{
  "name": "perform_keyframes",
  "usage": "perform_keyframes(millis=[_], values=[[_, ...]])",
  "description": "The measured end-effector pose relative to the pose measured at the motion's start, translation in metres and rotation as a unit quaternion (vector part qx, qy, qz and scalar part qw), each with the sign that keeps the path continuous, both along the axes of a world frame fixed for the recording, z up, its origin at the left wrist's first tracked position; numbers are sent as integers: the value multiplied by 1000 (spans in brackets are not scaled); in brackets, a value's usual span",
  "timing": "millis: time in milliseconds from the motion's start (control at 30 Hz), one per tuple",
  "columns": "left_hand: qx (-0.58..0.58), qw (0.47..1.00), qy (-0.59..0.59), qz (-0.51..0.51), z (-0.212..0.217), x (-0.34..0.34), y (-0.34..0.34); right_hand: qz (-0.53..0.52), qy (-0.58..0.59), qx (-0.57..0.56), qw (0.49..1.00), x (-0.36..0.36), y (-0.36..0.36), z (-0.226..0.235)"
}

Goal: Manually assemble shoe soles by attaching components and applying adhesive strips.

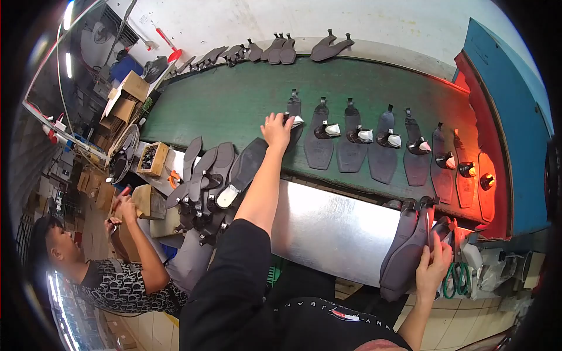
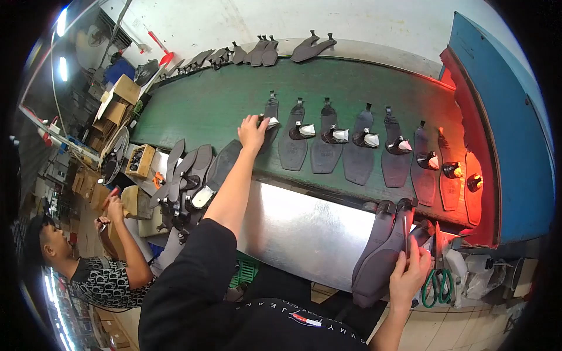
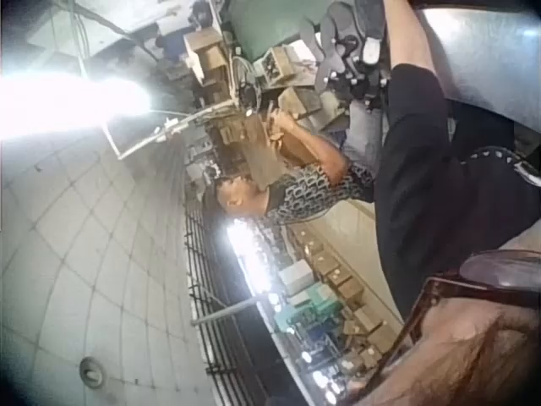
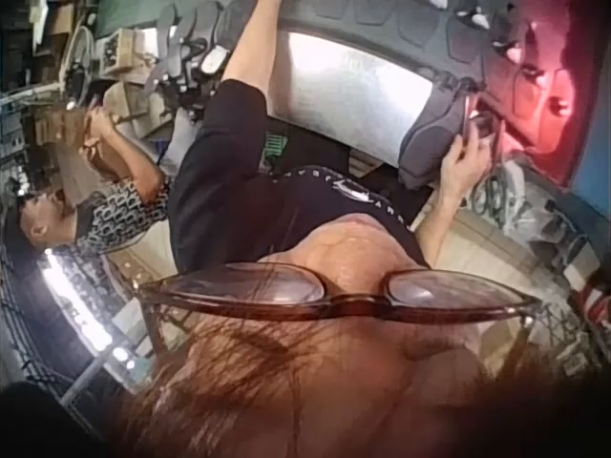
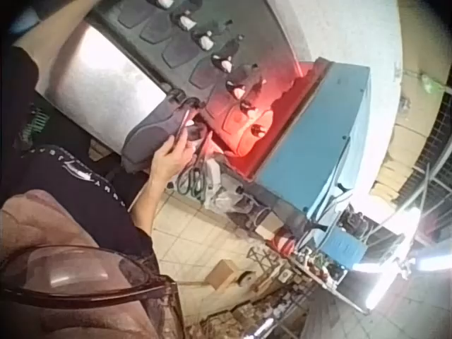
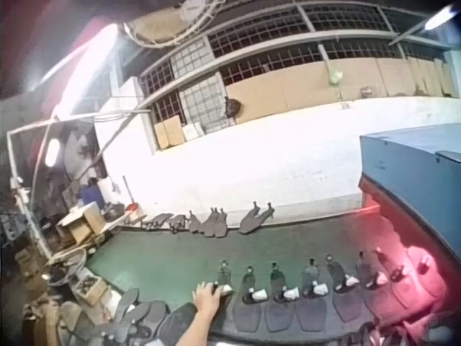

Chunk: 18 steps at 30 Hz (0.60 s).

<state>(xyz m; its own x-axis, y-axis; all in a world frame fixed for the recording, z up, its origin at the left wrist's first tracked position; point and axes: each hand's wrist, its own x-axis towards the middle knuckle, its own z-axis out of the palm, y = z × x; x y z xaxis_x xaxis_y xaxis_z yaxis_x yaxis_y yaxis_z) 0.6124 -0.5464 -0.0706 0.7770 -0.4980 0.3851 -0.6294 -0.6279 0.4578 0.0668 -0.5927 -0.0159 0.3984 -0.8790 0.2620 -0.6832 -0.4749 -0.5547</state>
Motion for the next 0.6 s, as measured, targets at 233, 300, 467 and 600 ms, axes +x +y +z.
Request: perform_keyframes(millis=[233,300,467,600], values=[[-81,994,-48,-55,-10,-11,19,-13,-74,-80,994,13,11,22],[-121,990,-49,-47,3,-17,19,-2,-94,-99,991,18,18,31],[-396,913,5,-97,88,-80,59,118,-243,106,957,31,48,56],[-336,831,363,-254,114,-204,88,228,-517,448,693,53,46,37]])
